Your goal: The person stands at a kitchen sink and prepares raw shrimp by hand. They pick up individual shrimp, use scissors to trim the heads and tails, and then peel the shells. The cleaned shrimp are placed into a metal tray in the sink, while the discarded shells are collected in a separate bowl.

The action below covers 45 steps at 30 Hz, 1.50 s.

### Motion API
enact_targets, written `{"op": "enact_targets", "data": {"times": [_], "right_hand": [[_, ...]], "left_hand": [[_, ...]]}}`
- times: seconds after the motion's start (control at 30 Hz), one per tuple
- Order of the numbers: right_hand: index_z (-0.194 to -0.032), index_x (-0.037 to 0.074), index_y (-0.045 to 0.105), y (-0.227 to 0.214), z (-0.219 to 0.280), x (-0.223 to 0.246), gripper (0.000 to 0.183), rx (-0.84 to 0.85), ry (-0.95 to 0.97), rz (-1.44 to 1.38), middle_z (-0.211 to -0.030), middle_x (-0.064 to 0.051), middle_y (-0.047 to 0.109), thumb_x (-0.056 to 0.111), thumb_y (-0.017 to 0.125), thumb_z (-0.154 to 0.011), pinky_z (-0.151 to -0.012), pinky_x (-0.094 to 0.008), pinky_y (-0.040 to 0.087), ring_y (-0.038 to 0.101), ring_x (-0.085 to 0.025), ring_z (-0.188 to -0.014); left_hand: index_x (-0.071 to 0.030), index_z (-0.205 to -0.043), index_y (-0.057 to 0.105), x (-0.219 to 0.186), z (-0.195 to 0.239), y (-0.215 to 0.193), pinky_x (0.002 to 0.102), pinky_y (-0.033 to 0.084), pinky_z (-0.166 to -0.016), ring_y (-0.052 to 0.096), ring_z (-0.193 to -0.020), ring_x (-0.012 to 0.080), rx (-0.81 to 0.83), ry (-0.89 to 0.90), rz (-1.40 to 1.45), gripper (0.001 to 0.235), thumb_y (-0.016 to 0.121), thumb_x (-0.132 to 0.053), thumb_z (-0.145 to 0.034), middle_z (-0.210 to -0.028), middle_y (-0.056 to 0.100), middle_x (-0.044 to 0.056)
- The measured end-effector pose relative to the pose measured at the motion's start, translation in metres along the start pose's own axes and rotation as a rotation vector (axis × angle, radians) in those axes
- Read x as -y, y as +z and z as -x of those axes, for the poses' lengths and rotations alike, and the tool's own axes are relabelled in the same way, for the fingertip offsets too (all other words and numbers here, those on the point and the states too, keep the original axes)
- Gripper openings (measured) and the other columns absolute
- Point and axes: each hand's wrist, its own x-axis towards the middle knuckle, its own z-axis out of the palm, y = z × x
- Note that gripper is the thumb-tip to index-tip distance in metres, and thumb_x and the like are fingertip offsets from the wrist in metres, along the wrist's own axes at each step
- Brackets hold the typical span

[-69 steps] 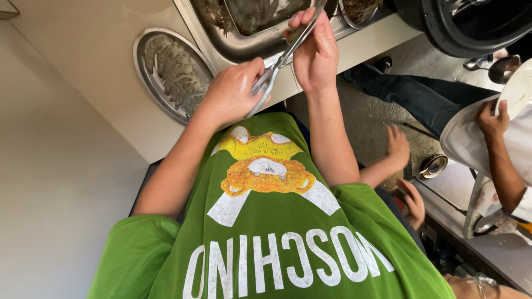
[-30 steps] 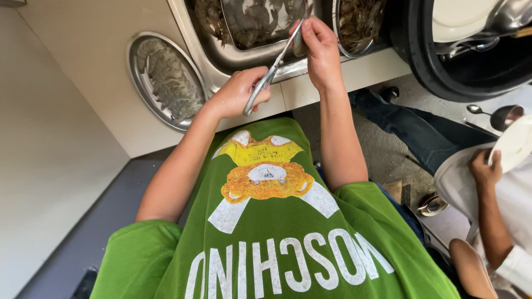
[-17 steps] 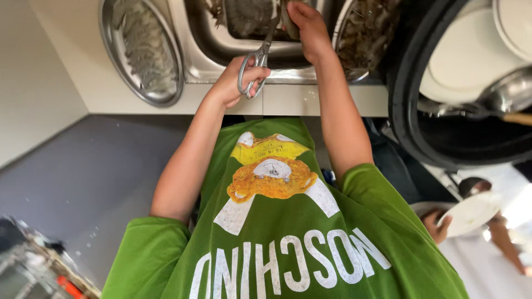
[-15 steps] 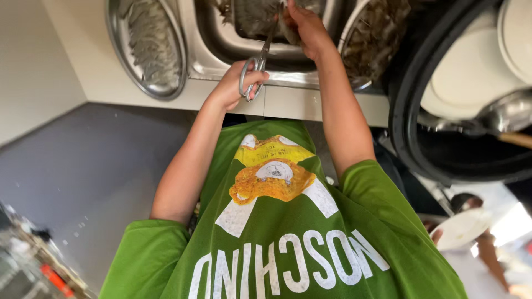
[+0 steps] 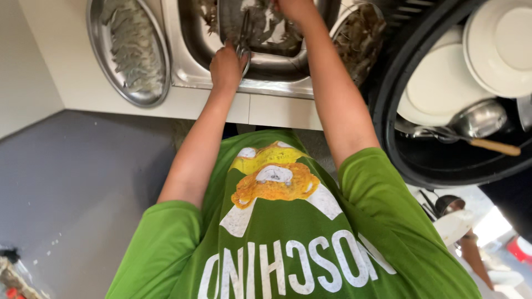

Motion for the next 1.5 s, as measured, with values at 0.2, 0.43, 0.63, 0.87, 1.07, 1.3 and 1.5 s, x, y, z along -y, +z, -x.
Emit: {"op": "enact_targets", "data": {"times": [0.2,0.43,0.63,0.87,1.07,1.3,1.5], "right_hand": [[-0.093,0.003,0.069,-0.038,0.072,0.054,0.023,-0.285,-0.035,-0.346,-0.075,0.000,0.068,0.016,0.087,-0.089,-0.056,-0.032,0.050,0.064,-0.012,-0.065],[-0.110,0.008,0.072,-0.022,0.124,0.114,0.025,-0.243,0.024,-0.751,-0.094,-0.004,0.077,0.020,0.082,-0.090,-0.074,-0.028,0.065,0.076,-0.012,-0.085],[-0.105,0.005,0.069,0.046,0.135,0.142,0.023,-0.562,0.103,-0.781,-0.087,-0.009,0.074,0.014,0.080,-0.087,-0.069,-0.034,0.055,0.068,-0.017,-0.080],[-0.112,0.005,0.067,0.074,0.170,0.184,0.043,-0.785,-0.138,-0.202,-0.096,-0.012,0.074,0.020,0.086,-0.076,-0.080,-0.037,0.055,0.072,-0.026,-0.090],[-0.114,0.008,0.072,0.069,0.168,0.217,0.036,-0.790,-0.057,-0.452,-0.099,-0.007,0.079,0.021,0.085,-0.082,-0.082,-0.033,0.059,0.075,-0.018,-0.090],[-0.103,0.006,0.071,0.063,0.177,0.239,0.034,-0.653,0.006,-0.685,-0.093,-0.006,0.075,0.029,0.086,-0.084,-0.067,-0.031,0.060,0.071,-0.014,-0.086],[-0.104,0.006,0.069,0.055,0.180,0.243,0.031,-0.523,-0.049,-0.920,-0.098,-0.007,0.075,0.027,0.082,-0.086,-0.069,-0.034,0.063,0.074,-0.016,-0.091]], "left_hand": [[-0.002,-0.132,0.057,-0.051,-0.012,-0.019,0.046,0.054,-0.089,0.063,-0.111,0.0395,-0.264,0.385,0.018,0.043,0.079,-0.018,-0.098,-0.118,0.066,0.021],[-0.002,-0.123,0.067,-0.102,-0.020,-0.091,0.049,0.049,-0.100,0.061,-0.117,0.0432,-0.006,0.815,0.176,0.035,0.080,-0.007,-0.091,-0.126,0.067,0.021],[0.002,-0.112,0.066,-0.077,-0.008,-0.102,0.041,0.055,-0.068,0.075,-0.077,0.0279,0.213,0.578,0.345,0.020,0.071,-0.016,-0.105,-0.098,0.073,0.020],[0.002,-0.117,0.059,-0.049,-0.032,-0.096,0.031,0.055,-0.056,0.063,-0.073,0.0162,0.161,0.486,0.633,0.033,0.082,-0.013,-0.099,-0.092,0.063,0.011],[0.000,-0.129,0.052,-0.046,-0.036,-0.127,0.027,0.057,-0.069,0.066,-0.081,0.0130,0.355,0.444,0.931,0.041,0.080,-0.012,-0.102,-0.095,0.064,0.009],[0.001,-0.128,0.051,-0.048,-0.018,-0.169,0.027,0.056,-0.070,0.066,-0.078,0.0139,0.371,0.467,0.907,0.041,0.080,-0.010,-0.102,-0.094,0.071,0.011],[-0.002,-0.131,0.050,-0.053,-0.014,-0.176,0.027,0.059,-0.074,0.068,-0.084,0.0143,0.435,0.431,0.894,0.043,0.080,-0.010,-0.100,-0.100,0.071,0.012]]}}
